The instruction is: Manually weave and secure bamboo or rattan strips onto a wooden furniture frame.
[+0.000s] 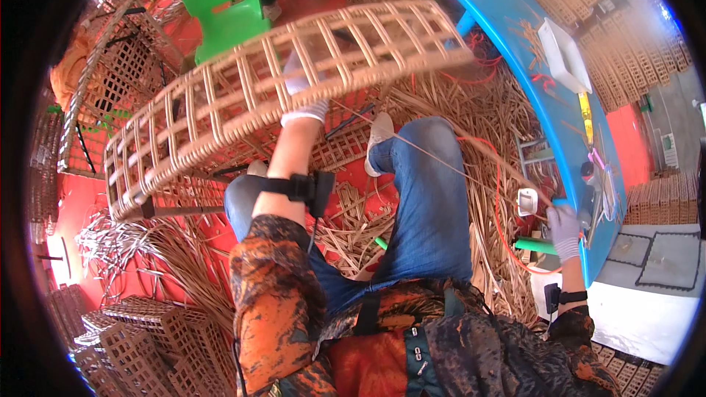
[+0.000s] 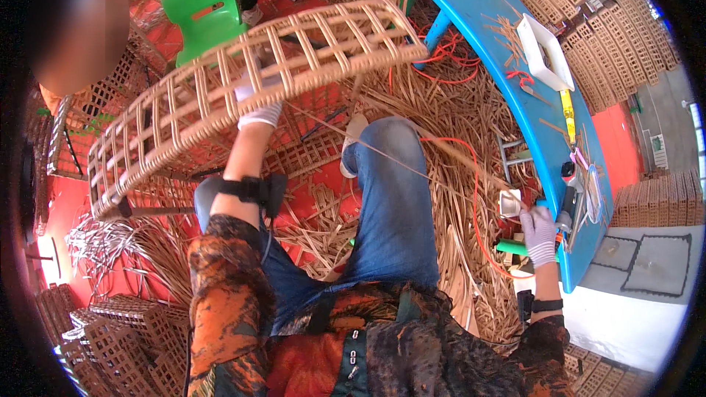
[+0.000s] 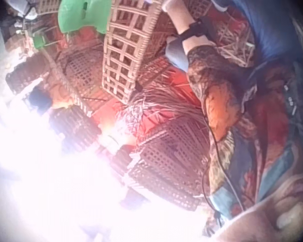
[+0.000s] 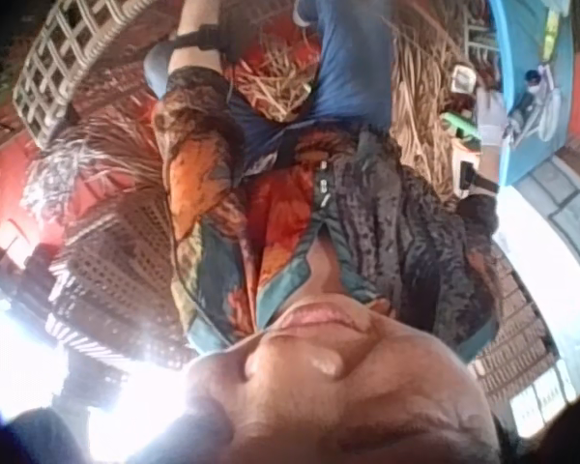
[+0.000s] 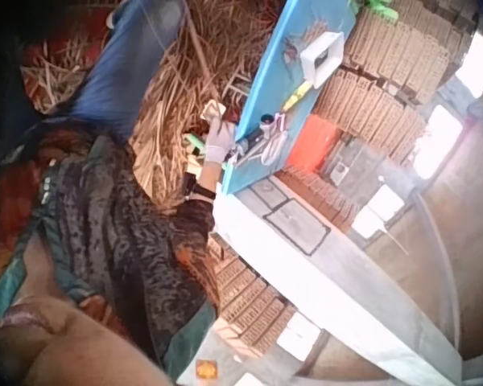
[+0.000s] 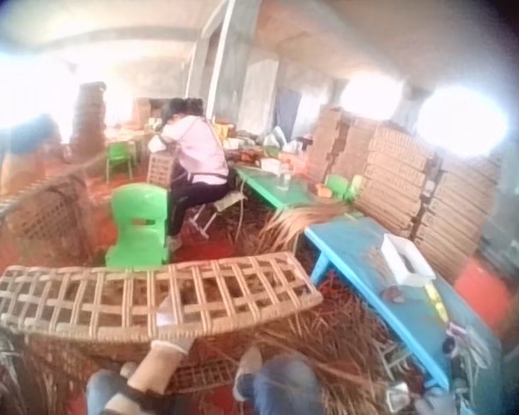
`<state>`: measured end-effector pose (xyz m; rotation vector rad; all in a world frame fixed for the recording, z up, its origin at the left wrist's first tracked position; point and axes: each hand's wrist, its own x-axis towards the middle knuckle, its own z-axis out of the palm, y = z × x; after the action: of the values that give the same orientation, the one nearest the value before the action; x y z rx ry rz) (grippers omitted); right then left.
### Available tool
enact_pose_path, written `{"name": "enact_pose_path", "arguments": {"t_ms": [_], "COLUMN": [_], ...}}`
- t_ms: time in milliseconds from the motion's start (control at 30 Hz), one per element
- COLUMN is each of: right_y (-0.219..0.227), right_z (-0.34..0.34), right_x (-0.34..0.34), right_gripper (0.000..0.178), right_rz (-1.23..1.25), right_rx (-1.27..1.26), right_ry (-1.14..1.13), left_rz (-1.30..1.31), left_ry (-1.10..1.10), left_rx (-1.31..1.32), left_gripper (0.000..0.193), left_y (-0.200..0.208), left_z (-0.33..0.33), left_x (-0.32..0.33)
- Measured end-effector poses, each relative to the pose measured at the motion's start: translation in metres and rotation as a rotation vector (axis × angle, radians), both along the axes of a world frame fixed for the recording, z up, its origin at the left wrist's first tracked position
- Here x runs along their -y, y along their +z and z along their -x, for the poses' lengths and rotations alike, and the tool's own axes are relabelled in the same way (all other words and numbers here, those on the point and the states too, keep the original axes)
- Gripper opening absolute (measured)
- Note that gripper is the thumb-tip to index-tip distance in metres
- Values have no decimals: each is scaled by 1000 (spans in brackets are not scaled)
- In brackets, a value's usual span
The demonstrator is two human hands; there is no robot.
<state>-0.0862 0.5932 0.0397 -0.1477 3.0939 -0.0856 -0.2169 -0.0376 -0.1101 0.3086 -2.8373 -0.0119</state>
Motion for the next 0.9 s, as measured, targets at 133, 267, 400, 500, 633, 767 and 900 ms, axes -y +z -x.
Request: {"name": "enact_pose_path", "arguments": {"t_ms": [133, 267, 400, 500, 633, 767, 900], "right_y": [59, 117, 168, 194, 193, 163, 112], "right_z": [-7, -32, -56, -83, -78, -51, -32], "right_x": [9, 37, 42, 33, 20, 19, 77], "right_gripper": [30, 38, 43, 42, 33, 24, 32], "right_rz": [703, 974, 1685, 1555, -216, -62, -43], "right_rx": [-34, -358, 385, -27, -773, -385, -227], "right_ry": [43, 101, 571, 524, 227, -42, 48], "left_rz": [-84, 22, 90, 90, 130, -246, -490], "left_ry": [50, 25, 56, 48, 44, 44, -43], "left_rx": [198, 184, 142, 75, -98, -409, -674], "left_gripper": [37, 33, 29, 27, 26, 22, 23], "left_y": [-71, -29, -7, -1, 19, 78, 56], "left_z": [29, 35, 18, 15, 12, -21, -25], "left_x": [90, 39, 44, 35, 32, -10, -11]}}
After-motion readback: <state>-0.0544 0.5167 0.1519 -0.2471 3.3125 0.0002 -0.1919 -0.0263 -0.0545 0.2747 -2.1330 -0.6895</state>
